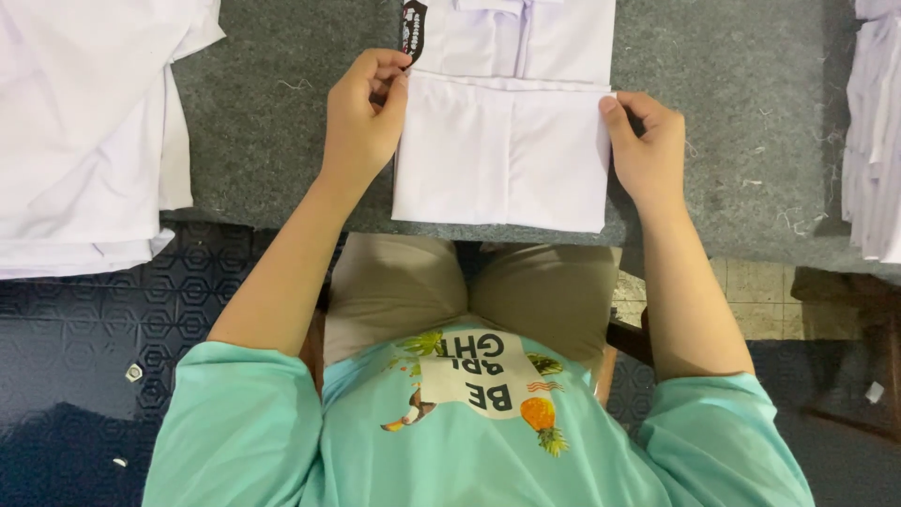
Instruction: Folding a white collared shirt on a flat work surface and adding it to a stack of finished goods.
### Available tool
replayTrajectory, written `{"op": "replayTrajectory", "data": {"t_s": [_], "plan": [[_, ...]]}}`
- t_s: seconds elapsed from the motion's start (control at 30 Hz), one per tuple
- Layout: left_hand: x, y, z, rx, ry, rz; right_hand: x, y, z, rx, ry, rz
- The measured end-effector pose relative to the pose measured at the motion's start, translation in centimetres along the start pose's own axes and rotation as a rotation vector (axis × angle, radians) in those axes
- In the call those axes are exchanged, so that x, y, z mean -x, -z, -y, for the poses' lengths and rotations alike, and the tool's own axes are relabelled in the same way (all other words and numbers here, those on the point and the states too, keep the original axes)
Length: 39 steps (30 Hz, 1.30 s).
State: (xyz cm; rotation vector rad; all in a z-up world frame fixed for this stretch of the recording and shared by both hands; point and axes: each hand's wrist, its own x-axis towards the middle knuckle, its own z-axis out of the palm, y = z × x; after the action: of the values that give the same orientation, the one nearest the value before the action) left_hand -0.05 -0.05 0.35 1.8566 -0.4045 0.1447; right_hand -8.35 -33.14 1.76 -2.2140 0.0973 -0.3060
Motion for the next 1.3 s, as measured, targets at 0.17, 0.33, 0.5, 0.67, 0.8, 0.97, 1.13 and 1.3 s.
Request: {"op": "replayTrajectory", "data": {"t_s": [0.17, 0.33, 0.5, 0.67, 0.8, 0.97, 1.13, 1.3], "plan": [[0.1, 0.0, 0.1, -0.028, -0.066, 0.027, 0.0, 0.0, 0.6, -0.005, 0.049, -0.025], [0.1, -0.4, 0.0, -0.119, -0.191, 0.014, 0.1, -0.1, 1.4, 0.003, 0.115, -0.007], [0.0, -0.2, -0.3, -0.086, -0.160, 0.043, 0.2, -0.3, 1.2, -0.042, 0.168, -0.047], [0.1, -0.4, -0.2, -0.045, -0.037, 0.030, 0.2, -0.5, 0.9, -0.064, 0.171, -0.102], [0.2, -0.3, -0.4, -0.016, -0.083, 0.017, 0.2, -0.4, 0.7, -0.064, 0.178, -0.102], [0.2, -0.5, 0.1, -0.087, -0.057, 0.035, 0.0, -0.5, 1.0, -0.034, 0.174, -0.054], [0.4, -0.7, 1.0, -0.188, -0.226, 0.019, 0.0, -0.8, 0.7, 0.003, 0.212, -0.057], [0.7, -0.3, -0.6, -0.215, -0.241, -0.001, 0.4, -0.8, 1.6, 0.116, 0.369, -0.109]]}}
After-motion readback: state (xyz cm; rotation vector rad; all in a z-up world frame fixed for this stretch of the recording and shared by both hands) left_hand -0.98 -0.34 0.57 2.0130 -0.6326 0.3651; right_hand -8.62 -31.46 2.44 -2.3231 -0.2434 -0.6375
